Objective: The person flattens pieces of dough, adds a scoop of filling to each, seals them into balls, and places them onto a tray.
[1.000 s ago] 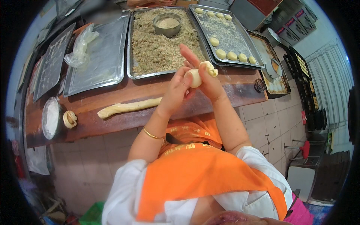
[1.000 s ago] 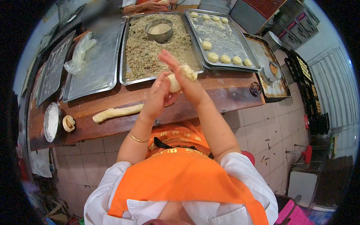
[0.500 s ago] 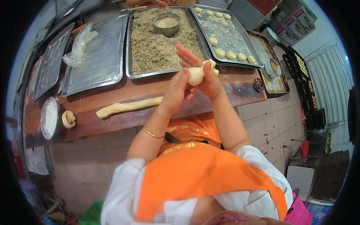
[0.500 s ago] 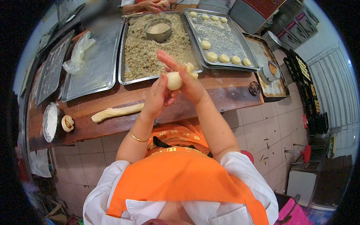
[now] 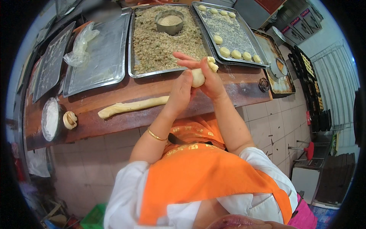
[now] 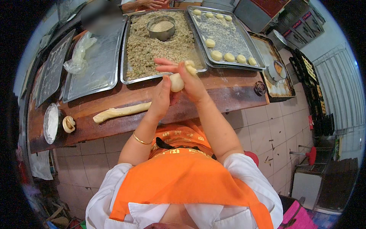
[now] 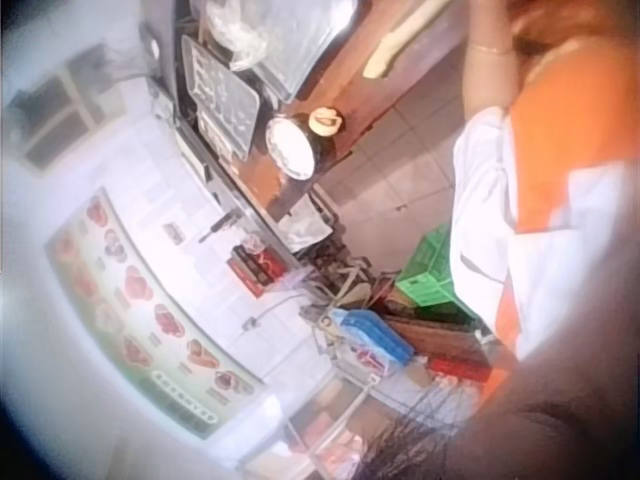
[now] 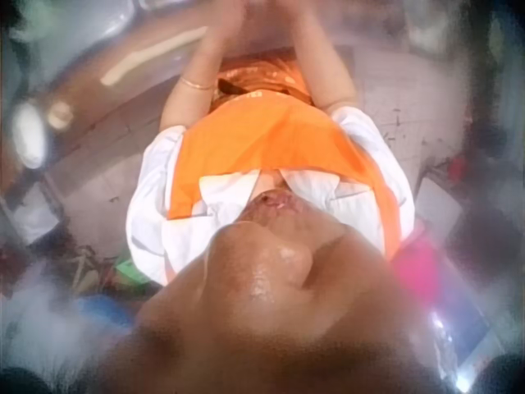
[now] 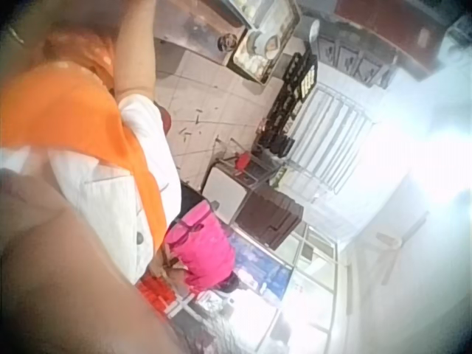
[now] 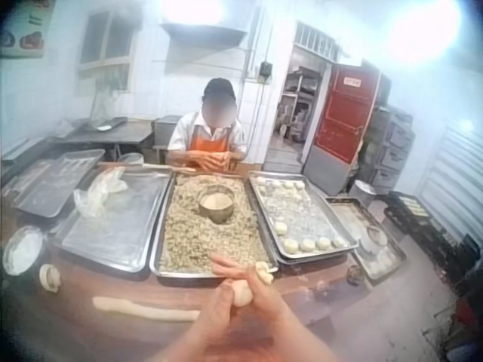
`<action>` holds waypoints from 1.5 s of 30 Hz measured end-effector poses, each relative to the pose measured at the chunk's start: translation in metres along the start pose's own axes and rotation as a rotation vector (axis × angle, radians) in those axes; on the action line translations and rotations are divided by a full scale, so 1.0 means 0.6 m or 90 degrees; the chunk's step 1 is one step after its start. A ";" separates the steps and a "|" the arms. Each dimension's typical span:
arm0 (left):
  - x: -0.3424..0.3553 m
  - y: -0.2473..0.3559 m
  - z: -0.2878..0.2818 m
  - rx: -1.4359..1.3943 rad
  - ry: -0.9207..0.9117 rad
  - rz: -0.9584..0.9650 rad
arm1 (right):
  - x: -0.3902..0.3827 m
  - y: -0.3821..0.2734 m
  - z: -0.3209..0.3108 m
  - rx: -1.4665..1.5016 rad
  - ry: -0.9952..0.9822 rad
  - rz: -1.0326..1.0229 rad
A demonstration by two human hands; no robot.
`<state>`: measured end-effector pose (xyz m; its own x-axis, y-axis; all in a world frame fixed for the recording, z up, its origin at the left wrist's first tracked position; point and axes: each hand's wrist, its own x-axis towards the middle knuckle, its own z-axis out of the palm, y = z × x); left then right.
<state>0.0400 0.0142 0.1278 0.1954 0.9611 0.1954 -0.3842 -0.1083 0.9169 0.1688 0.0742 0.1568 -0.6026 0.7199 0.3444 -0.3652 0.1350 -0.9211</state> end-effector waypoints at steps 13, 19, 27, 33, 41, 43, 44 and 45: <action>-0.001 -0.004 0.025 0.061 0.110 0.134 | -0.011 -0.001 0.003 0.046 0.015 0.067; -0.004 -0.003 -0.003 -0.053 -0.004 -0.038 | -0.005 -0.003 0.022 -0.019 0.058 -0.019; -0.007 -0.009 0.023 0.055 0.111 0.041 | -0.012 0.004 0.008 -0.030 0.063 0.039; 0.009 -0.006 0.037 -0.194 0.201 0.034 | -0.008 0.007 0.032 -0.141 0.139 0.021; 0.008 -0.036 -0.005 -0.361 0.222 -0.069 | -0.003 -0.068 -0.027 -0.283 0.029 0.305; 0.005 -0.031 -0.016 -0.474 0.161 -0.087 | 0.000 -0.075 -0.027 -0.254 0.015 0.318; 0.004 -0.026 -0.018 -0.478 0.157 -0.092 | 0.001 -0.076 -0.027 -0.238 0.007 0.324; 0.003 -0.019 -0.019 -0.483 0.154 -0.097 | 0.001 -0.075 -0.030 -0.251 0.004 0.317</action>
<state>0.0344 0.0200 0.1140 0.1281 0.9890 -0.0734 -0.8931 0.1472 0.4250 0.1975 0.0808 0.1954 -0.6284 0.7647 -0.1427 0.2474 0.0226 -0.9687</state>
